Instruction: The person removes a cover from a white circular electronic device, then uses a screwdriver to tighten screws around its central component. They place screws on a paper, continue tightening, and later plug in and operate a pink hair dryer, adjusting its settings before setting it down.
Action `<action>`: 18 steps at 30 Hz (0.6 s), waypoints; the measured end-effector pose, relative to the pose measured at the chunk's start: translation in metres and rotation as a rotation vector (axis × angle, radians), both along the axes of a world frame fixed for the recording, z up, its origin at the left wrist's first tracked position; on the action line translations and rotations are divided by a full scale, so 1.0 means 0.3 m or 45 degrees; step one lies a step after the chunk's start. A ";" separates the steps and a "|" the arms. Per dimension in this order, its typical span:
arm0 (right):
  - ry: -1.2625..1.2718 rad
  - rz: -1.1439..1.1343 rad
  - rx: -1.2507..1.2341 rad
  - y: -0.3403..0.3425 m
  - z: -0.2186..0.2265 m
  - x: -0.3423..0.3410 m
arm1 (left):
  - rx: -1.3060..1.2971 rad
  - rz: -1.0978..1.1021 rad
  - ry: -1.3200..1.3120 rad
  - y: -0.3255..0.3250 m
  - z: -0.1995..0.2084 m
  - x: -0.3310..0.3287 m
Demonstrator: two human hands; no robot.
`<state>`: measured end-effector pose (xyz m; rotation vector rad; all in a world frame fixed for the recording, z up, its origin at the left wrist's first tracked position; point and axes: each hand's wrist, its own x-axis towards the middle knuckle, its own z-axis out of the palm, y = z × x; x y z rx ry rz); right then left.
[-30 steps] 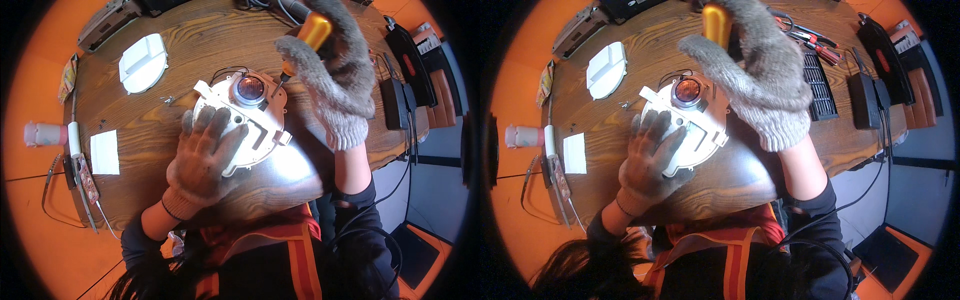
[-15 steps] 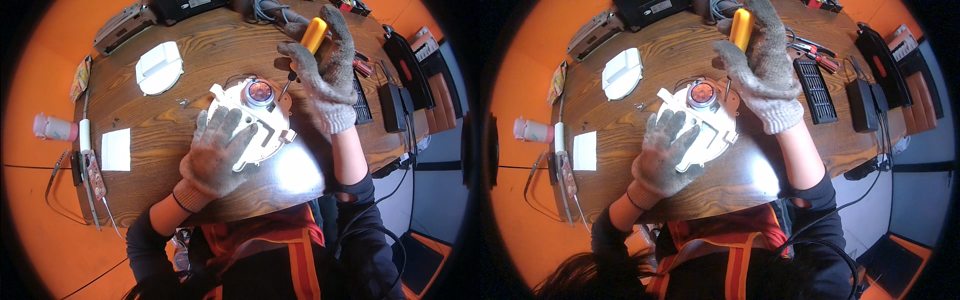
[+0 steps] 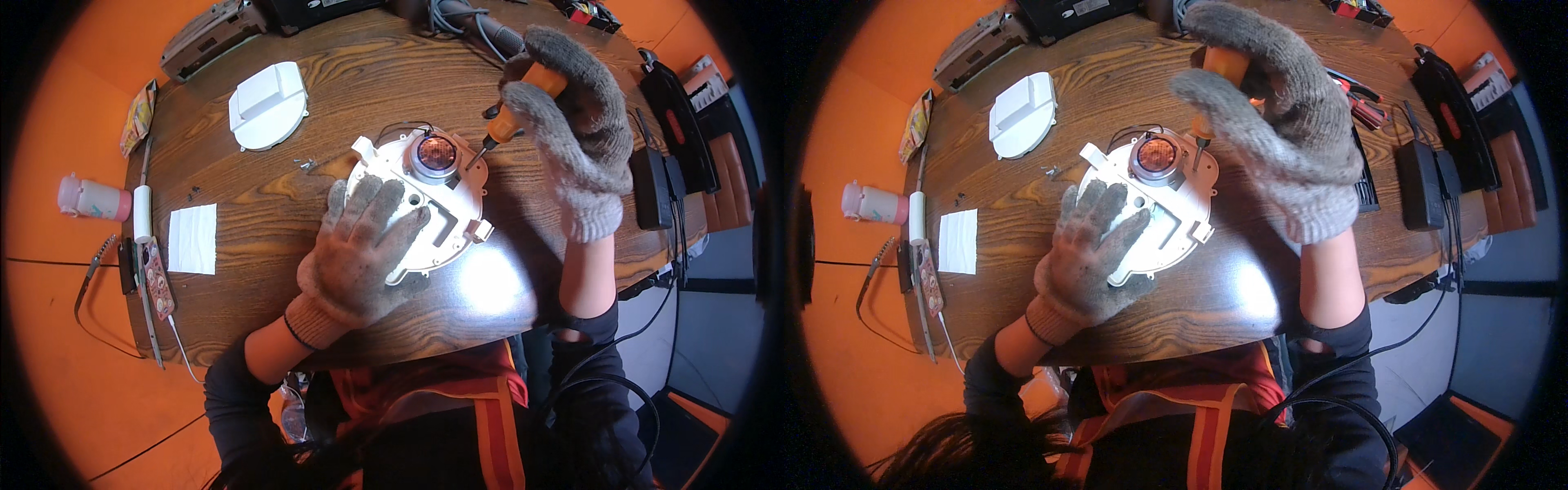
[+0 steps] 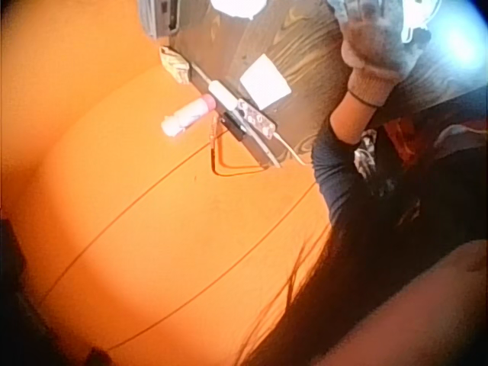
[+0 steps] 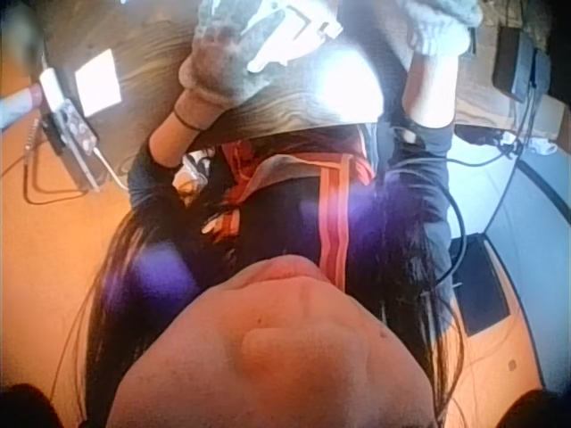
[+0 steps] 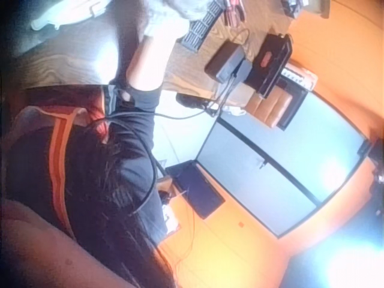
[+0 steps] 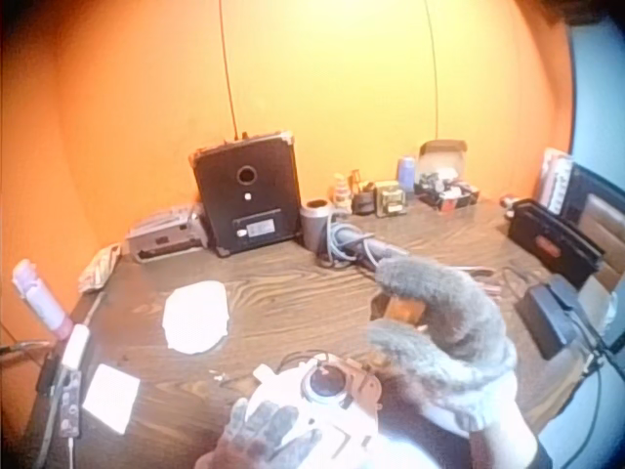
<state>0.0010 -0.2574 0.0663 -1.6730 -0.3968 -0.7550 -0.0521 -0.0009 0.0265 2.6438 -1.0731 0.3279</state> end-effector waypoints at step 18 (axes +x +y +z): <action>-0.065 0.113 0.151 0.133 0.083 -0.016 | -0.013 0.010 0.038 0.000 0.000 -0.002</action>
